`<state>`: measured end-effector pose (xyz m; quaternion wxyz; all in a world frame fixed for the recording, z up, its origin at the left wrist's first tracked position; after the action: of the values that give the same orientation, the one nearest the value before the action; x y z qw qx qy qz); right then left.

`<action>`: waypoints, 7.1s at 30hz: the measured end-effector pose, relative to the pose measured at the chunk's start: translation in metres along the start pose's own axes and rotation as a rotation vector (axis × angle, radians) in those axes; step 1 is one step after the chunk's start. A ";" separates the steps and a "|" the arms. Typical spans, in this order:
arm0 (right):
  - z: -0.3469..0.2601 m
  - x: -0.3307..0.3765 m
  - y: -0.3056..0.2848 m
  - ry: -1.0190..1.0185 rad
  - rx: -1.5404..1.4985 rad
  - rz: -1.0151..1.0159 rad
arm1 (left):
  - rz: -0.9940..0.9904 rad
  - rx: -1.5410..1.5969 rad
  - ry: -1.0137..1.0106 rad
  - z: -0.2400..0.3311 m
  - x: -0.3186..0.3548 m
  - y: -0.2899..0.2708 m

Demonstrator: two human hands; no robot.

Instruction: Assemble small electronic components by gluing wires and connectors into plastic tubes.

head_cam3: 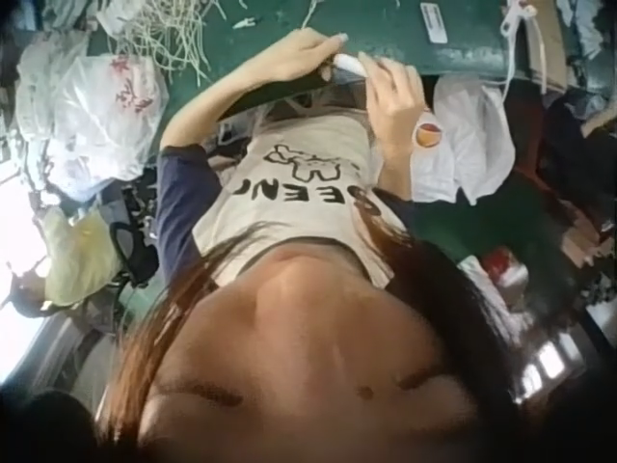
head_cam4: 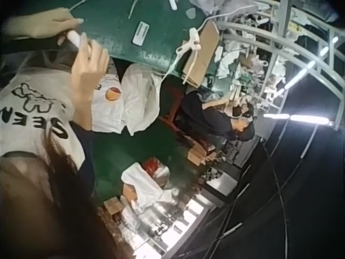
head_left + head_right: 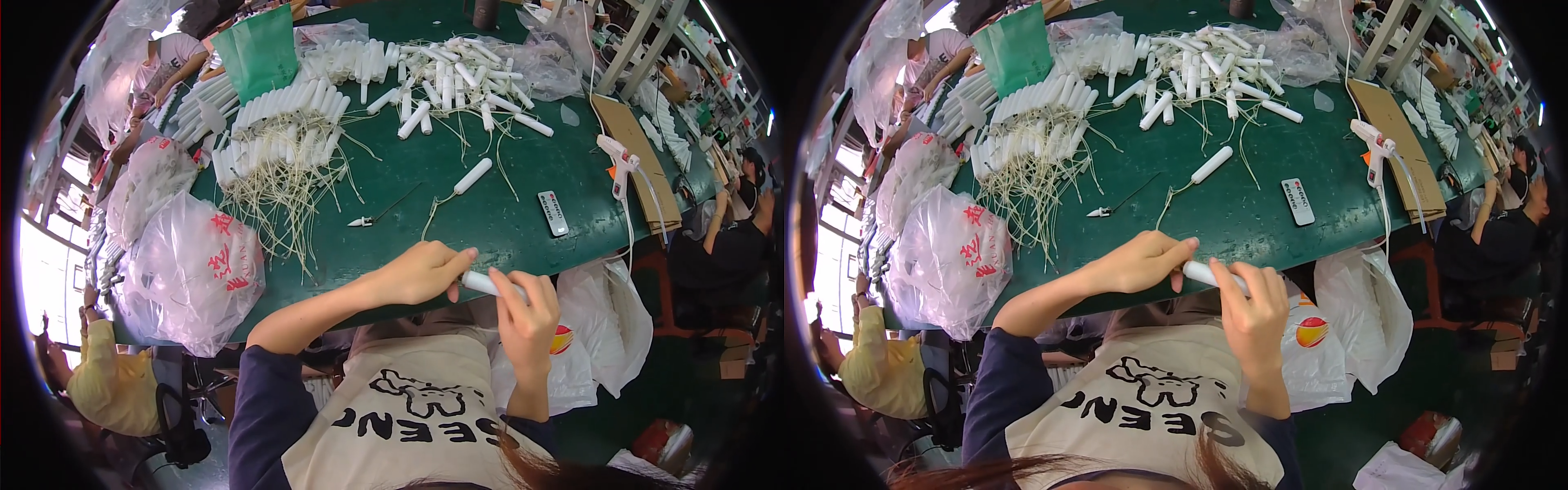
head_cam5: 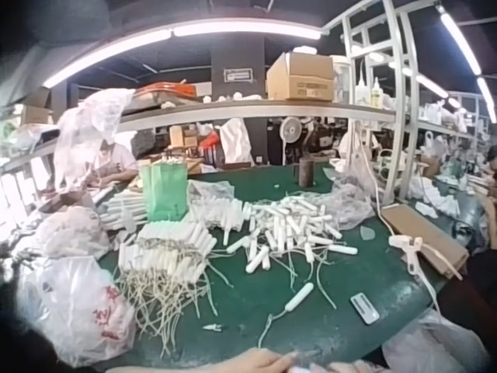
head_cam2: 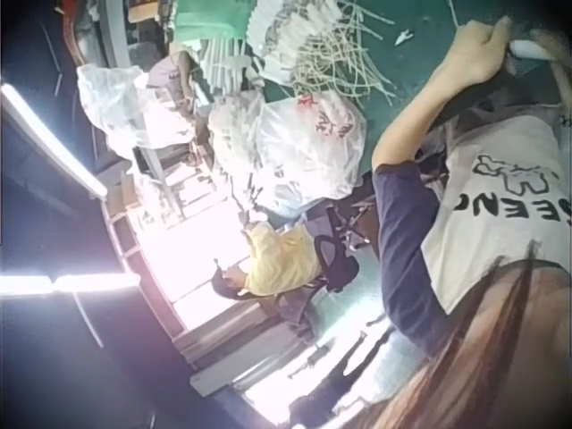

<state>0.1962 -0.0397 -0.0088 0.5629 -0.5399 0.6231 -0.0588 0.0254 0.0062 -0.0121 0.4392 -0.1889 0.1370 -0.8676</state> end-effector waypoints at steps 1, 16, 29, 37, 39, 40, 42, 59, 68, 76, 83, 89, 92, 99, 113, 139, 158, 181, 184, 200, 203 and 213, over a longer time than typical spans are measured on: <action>0.001 0.001 0.000 0.004 0.004 0.002 | -0.005 -0.001 0.002 -0.003 -0.002 0.001; -0.002 0.006 0.012 0.339 -0.365 -0.041 | 0.130 0.430 0.135 -0.022 0.009 -0.005; -0.007 -0.001 0.029 0.095 -0.706 -0.087 | 0.581 0.009 0.219 0.015 0.097 -0.104; 0.024 0.013 0.035 0.177 -0.290 -0.306 | 1.079 -0.891 -0.575 -0.030 0.168 -0.270; 0.018 0.010 0.036 0.193 -0.284 -0.304 | 1.066 -0.859 -0.638 -0.068 0.176 -0.302; 0.018 0.009 0.035 0.191 -0.288 -0.304 | 1.042 -0.913 -0.719 -0.088 0.174 -0.317; 0.018 0.009 0.035 0.199 -0.259 -0.339 | 1.020 -0.969 -0.802 -0.114 0.174 -0.326; 0.023 0.014 0.028 0.183 -0.206 -0.348 | 1.114 -0.803 -1.008 -0.192 0.170 -0.338; 0.021 0.012 0.026 0.109 -0.205 -0.302 | 1.039 -0.703 -1.022 -0.215 0.168 -0.343; 0.027 0.012 0.023 0.149 -0.201 -0.310 | 1.047 -0.919 -0.837 -0.145 0.126 -0.329; 0.022 0.009 0.026 0.101 -0.236 -0.288 | 0.800 -0.995 -0.143 -0.060 -0.038 -0.205; 0.026 0.014 0.013 0.110 -0.226 -0.271 | 0.804 -1.048 -0.106 -0.097 -0.109 -0.162; 0.034 0.020 0.008 0.148 -0.208 -0.249 | 0.752 -1.043 -0.159 -0.103 -0.123 -0.156; 0.041 0.022 0.010 0.162 -0.205 -0.248 | 0.850 0.068 -0.063 -0.063 -0.097 -0.194; 0.033 0.014 -0.047 0.052 -0.517 0.639 | 0.353 -0.634 0.590 0.101 0.093 -0.057; -0.006 0.023 0.024 0.353 -0.766 -0.455 | 0.116 0.153 0.189 0.014 0.035 -0.015; 0.000 0.023 0.028 0.375 -0.646 -0.401 | 0.045 0.247 0.311 0.005 0.027 -0.008; -0.001 0.032 0.044 0.320 -0.620 -0.400 | -0.131 -0.124 0.257 0.024 0.019 -0.006; 0.000 0.033 0.048 0.362 -0.737 -0.344 | -0.139 -0.022 0.256 0.020 0.016 -0.006; -0.001 0.038 0.050 0.455 -0.819 -0.339 | -0.040 -0.068 0.358 0.020 0.009 -0.014; -0.002 0.037 0.051 0.439 -0.792 -0.363 | -0.221 -0.048 0.277 0.025 0.010 -0.011; 0.005 0.047 0.058 0.390 -0.827 -0.297 | -0.075 0.063 0.030 0.012 0.003 -0.031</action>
<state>0.1748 -0.0474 -0.0802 0.1591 -0.7805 0.6044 0.0141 0.0073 0.0205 0.0119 0.4100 -0.1671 0.1091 -0.8900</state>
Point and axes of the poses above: each hand's wrist, its own x-axis away from the middle knuckle, its own y-axis out of the palm, z = x × y, the point moved 3 cm from there along -x, towards the middle knuckle, and after that the axes turned 7 degrees about y, right-handed, at the moved point
